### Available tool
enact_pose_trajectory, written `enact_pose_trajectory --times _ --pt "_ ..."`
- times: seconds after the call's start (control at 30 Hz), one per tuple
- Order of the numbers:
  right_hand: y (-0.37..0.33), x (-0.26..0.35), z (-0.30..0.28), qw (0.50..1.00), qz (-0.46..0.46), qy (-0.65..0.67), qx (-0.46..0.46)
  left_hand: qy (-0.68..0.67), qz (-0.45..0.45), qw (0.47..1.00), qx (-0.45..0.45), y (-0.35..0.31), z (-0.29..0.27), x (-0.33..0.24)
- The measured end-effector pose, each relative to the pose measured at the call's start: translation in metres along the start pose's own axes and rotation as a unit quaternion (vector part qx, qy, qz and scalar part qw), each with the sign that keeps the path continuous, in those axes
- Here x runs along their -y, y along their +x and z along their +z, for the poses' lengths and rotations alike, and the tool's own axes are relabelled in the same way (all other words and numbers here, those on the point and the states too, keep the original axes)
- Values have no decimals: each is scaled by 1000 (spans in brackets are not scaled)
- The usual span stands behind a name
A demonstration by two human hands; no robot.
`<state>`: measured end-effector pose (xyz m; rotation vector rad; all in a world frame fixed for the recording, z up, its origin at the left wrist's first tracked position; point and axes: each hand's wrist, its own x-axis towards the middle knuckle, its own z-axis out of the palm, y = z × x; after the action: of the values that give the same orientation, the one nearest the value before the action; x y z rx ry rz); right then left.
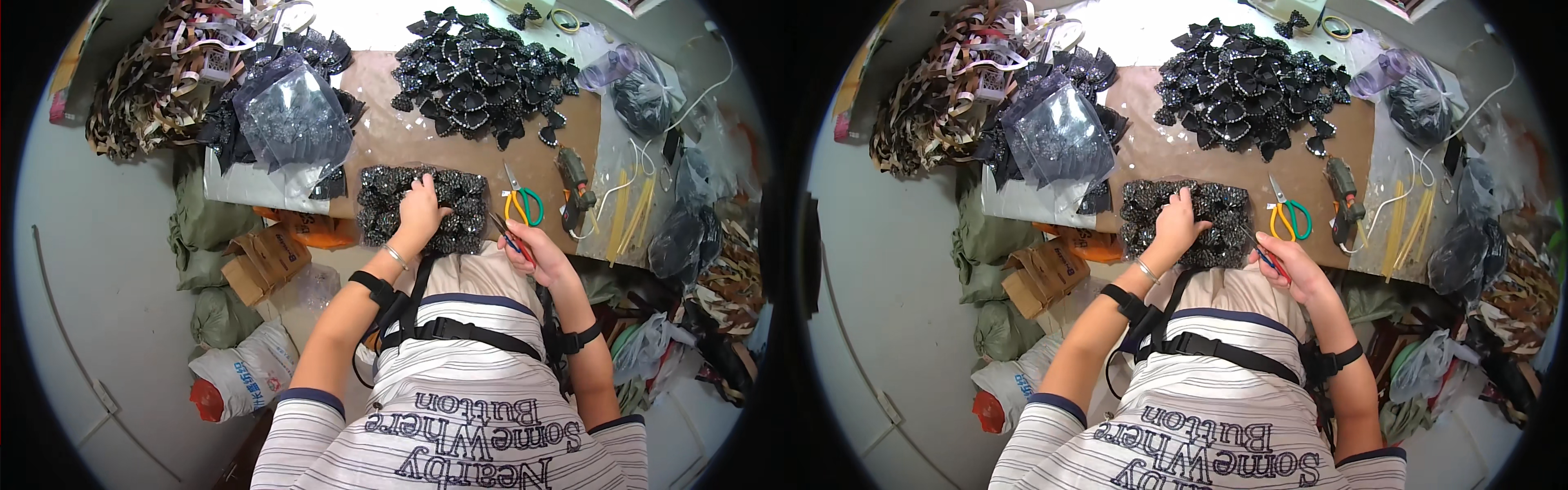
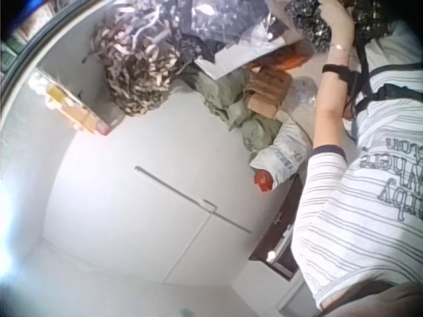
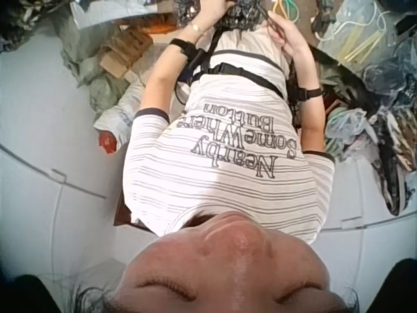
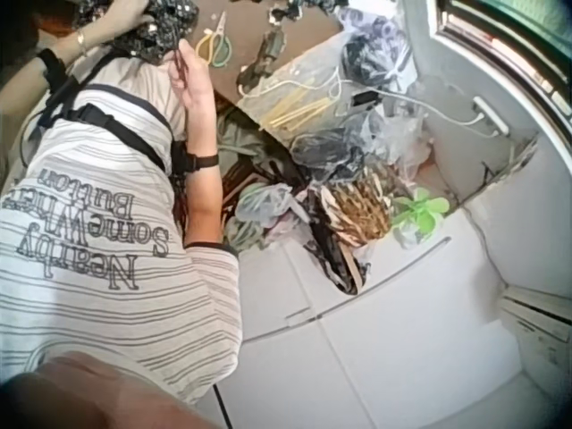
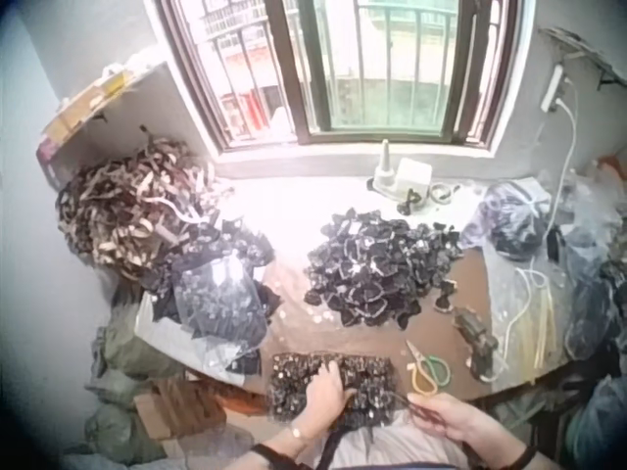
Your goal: The person trims the edges of black sequined bows using yellow-handled scissors. They handle the bows one at a time, cutting small pieces from the edges and placing the finished items on a pile on the table.
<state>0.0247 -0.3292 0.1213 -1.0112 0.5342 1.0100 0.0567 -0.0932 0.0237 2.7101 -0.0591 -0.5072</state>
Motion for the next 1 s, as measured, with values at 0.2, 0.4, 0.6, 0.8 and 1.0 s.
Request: enact_pose_trajectory --times 0.2,0.4,0.6,0.8,1.0 --pt "10 -3 5 973 -123 -190 -37 -229 -72 971 -23 -13 -8 39" --pt "15 6 56 829 -265 -474 -133 -718 -138 657 184 -64 -79 3" --pt "-4 30 80 745 -263 -591 -162 -700 -71 708 67 -88 -91 -20" --pt "-5 32 84 770 -239 -578 -125 -605 -89 791 -9 -98 -85 -27" --pt "2 28 77 812 -262 -516 -75 -601 -63 797 -1 -99 -79 -24"
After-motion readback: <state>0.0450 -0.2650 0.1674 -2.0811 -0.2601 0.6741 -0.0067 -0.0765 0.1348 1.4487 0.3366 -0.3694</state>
